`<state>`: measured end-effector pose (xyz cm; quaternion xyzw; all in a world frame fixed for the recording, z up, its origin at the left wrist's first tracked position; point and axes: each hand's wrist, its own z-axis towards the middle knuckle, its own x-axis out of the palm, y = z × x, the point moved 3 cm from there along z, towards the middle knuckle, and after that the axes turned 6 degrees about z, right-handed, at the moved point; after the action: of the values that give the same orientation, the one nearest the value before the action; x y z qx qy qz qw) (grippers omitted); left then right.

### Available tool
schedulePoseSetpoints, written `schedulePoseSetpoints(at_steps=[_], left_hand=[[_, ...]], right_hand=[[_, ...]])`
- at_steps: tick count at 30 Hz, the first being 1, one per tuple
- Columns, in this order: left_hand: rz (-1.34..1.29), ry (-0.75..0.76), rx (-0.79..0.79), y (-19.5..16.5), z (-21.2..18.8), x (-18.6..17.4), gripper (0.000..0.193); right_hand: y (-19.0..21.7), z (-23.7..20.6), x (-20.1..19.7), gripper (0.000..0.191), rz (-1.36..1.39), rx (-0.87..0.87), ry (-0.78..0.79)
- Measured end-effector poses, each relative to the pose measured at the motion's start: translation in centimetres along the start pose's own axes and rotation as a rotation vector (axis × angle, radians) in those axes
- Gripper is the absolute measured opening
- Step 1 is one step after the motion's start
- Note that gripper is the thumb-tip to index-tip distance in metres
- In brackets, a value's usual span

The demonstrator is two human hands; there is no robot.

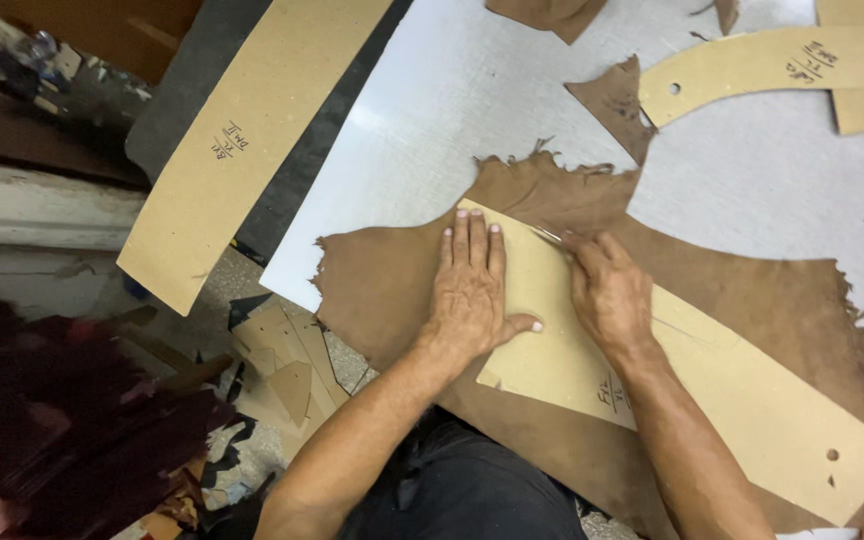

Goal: The person uses a utility knife to cut a large piece of brown leather on a white worktable. They place a cardboard pattern on the leather, trace its outline, and cut along the marked lines to produce shaped leather pieces.

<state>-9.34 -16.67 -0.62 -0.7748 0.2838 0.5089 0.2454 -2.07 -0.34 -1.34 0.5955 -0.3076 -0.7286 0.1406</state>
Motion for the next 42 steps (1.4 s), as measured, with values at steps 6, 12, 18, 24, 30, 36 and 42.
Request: schedulePoseSetpoints(at_steps=[6, 12, 18, 24, 30, 36, 42], left_hand=[[-0.04, -0.04, 0.007, 0.4, 0.0, 0.9, 0.138], [0.032, 0.095, -0.033, 0.6, -0.2, 0.0, 0.142], [0.15, 0.214, -0.166, -1.6, 1.3, 0.3, 0.152], [0.244, 0.187, -0.193, -2.0, 1.5, 0.4, 0.152], [0.356, 0.156, -0.182, -2.7, 2.2, 1.3, 0.15], [0.527, 0.197, -0.137, -6.8, 1.5, -1.2, 0.117], [-0.02, -0.188, 0.77, -34.1, -2.6, 0.4, 0.057]], right_hand=[[4.8, 6.2, 4.8, 0.03, -0.135, -0.234, 0.059], [4.8, 5.2, 5.3, 0.043, -0.205, -0.29, 0.118], [-3.8, -2.4, -1.8, 0.048, -0.331, -0.179, 0.096], [-14.1, -14.7, -10.9, 0.047, -0.439, -0.01, 0.014], [-23.7, -27.2, -23.4, 0.044, -0.581, 0.117, 0.068], [-25.5, -35.1, -27.0, 0.019, -0.684, 0.208, -0.141], [-22.4, -32.8, -21.2, 0.023, 0.277, 0.73, -0.461]])
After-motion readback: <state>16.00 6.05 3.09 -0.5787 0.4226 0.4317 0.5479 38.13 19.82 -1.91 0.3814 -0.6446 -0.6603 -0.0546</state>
